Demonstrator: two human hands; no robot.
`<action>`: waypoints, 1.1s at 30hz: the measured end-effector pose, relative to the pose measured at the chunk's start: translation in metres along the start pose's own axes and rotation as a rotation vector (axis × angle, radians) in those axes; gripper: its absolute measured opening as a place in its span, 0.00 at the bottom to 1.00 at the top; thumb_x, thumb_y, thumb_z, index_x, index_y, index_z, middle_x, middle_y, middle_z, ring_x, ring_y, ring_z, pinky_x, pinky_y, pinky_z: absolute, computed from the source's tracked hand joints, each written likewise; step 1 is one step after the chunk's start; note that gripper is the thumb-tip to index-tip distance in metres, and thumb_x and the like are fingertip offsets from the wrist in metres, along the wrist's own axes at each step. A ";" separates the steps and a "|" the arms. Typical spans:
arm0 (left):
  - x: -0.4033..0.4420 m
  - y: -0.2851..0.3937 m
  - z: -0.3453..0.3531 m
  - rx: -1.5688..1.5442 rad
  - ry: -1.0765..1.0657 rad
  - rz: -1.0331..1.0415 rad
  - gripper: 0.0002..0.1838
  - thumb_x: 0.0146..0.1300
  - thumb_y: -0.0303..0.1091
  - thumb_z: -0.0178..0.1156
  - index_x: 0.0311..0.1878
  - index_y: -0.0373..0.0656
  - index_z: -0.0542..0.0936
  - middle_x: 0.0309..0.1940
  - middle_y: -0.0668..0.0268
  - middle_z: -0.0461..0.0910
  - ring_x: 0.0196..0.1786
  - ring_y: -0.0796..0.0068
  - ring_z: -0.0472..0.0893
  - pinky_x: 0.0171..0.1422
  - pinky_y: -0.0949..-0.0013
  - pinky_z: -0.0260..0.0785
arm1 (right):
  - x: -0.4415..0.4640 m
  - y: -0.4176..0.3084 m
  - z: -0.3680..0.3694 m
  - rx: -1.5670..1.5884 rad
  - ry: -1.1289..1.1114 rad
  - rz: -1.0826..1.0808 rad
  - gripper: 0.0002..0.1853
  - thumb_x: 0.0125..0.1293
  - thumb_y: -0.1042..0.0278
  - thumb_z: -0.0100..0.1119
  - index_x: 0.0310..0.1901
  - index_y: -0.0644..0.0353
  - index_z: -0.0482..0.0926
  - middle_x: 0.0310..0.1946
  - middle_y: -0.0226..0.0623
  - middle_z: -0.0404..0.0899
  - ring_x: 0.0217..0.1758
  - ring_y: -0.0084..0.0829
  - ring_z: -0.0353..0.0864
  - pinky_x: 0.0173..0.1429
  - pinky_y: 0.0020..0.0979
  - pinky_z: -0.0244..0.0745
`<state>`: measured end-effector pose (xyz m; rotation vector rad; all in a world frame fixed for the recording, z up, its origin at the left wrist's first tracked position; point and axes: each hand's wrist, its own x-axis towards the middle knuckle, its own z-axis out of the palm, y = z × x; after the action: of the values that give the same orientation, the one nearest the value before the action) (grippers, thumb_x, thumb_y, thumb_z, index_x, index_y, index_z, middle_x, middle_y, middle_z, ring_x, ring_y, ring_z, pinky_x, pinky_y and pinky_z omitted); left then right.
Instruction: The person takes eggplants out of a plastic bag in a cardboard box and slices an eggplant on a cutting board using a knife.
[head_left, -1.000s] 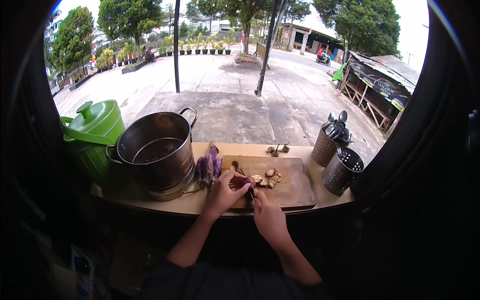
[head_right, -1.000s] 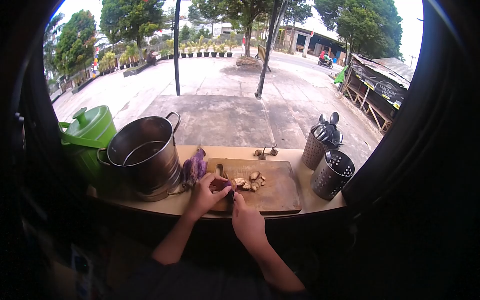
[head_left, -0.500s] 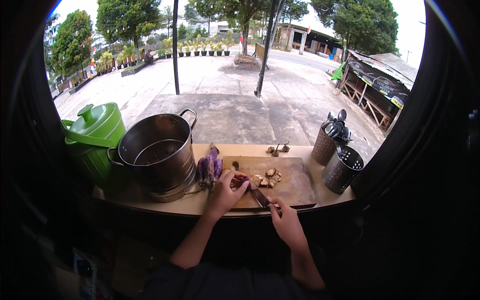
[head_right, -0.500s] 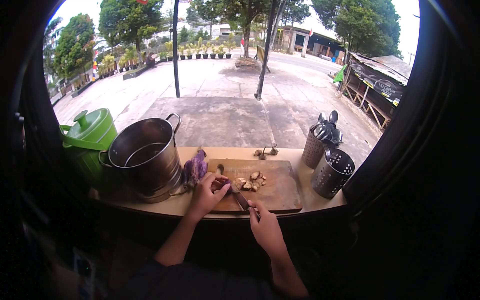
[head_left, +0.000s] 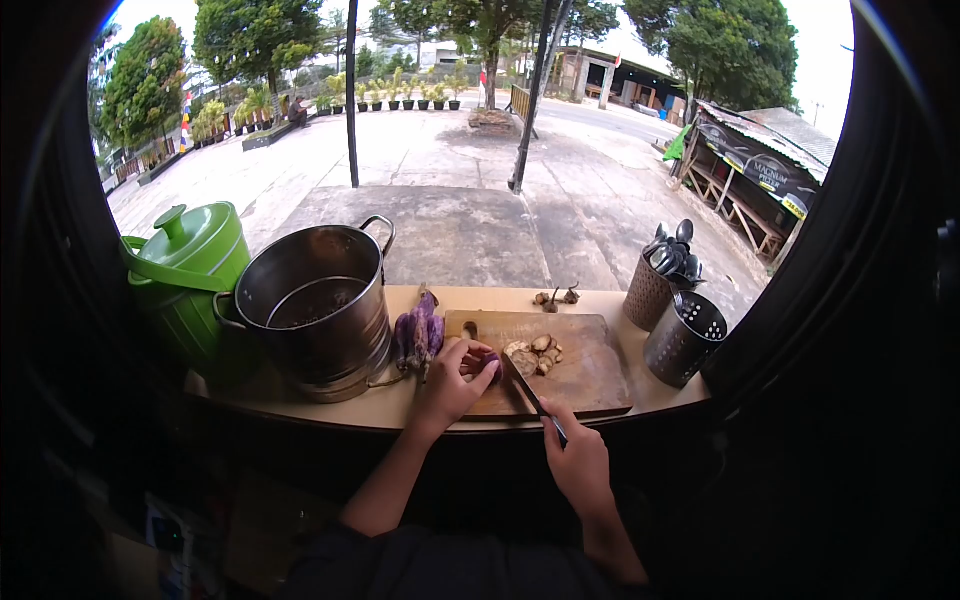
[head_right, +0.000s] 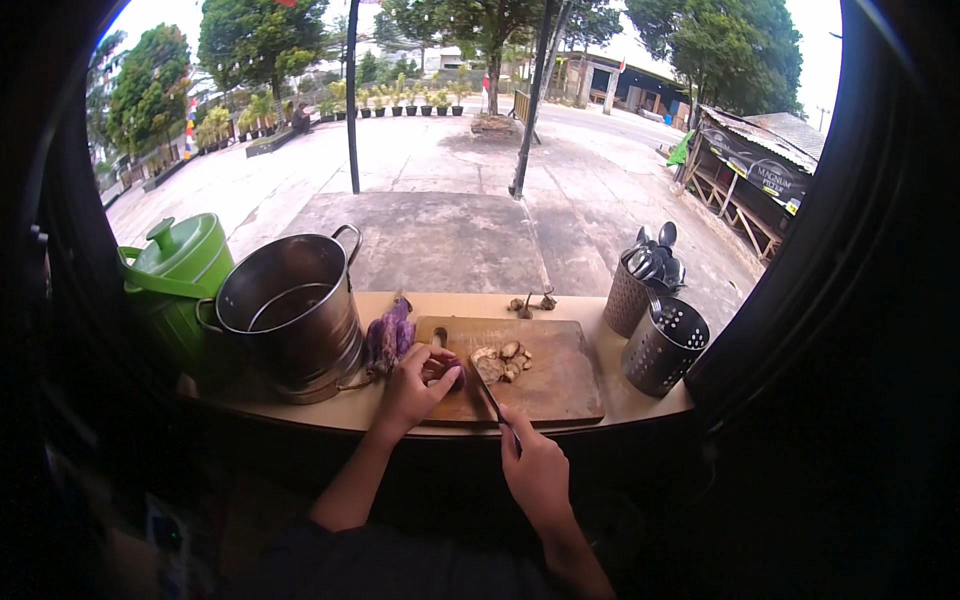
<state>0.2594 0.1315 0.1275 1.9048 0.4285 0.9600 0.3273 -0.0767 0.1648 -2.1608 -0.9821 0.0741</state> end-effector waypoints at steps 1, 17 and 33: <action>0.000 0.000 0.000 0.000 0.002 -0.001 0.10 0.66 0.27 0.67 0.48 0.35 0.80 0.43 0.62 0.79 0.44 0.72 0.85 0.49 0.70 0.81 | -0.001 0.002 0.002 0.027 0.037 -0.055 0.13 0.73 0.65 0.58 0.56 0.49 0.82 0.35 0.51 0.84 0.40 0.53 0.84 0.40 0.47 0.79; -0.001 -0.006 -0.002 0.048 0.029 -0.004 0.09 0.63 0.26 0.70 0.40 0.34 0.79 0.37 0.62 0.82 0.44 0.73 0.87 0.49 0.70 0.81 | -0.010 0.001 0.023 0.159 0.176 -0.234 0.16 0.70 0.70 0.62 0.59 0.55 0.80 0.37 0.49 0.85 0.37 0.47 0.87 0.39 0.38 0.81; -0.001 -0.008 -0.004 -0.042 -0.017 -0.059 0.10 0.62 0.22 0.69 0.44 0.35 0.79 0.42 0.63 0.83 0.48 0.74 0.85 0.53 0.70 0.81 | -0.019 0.006 0.032 0.172 0.174 -0.263 0.18 0.70 0.71 0.61 0.61 0.55 0.78 0.38 0.49 0.85 0.39 0.48 0.87 0.40 0.40 0.81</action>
<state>0.2566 0.1377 0.1214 1.8507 0.4487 0.9068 0.3071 -0.0724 0.1340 -1.8337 -1.1068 -0.1487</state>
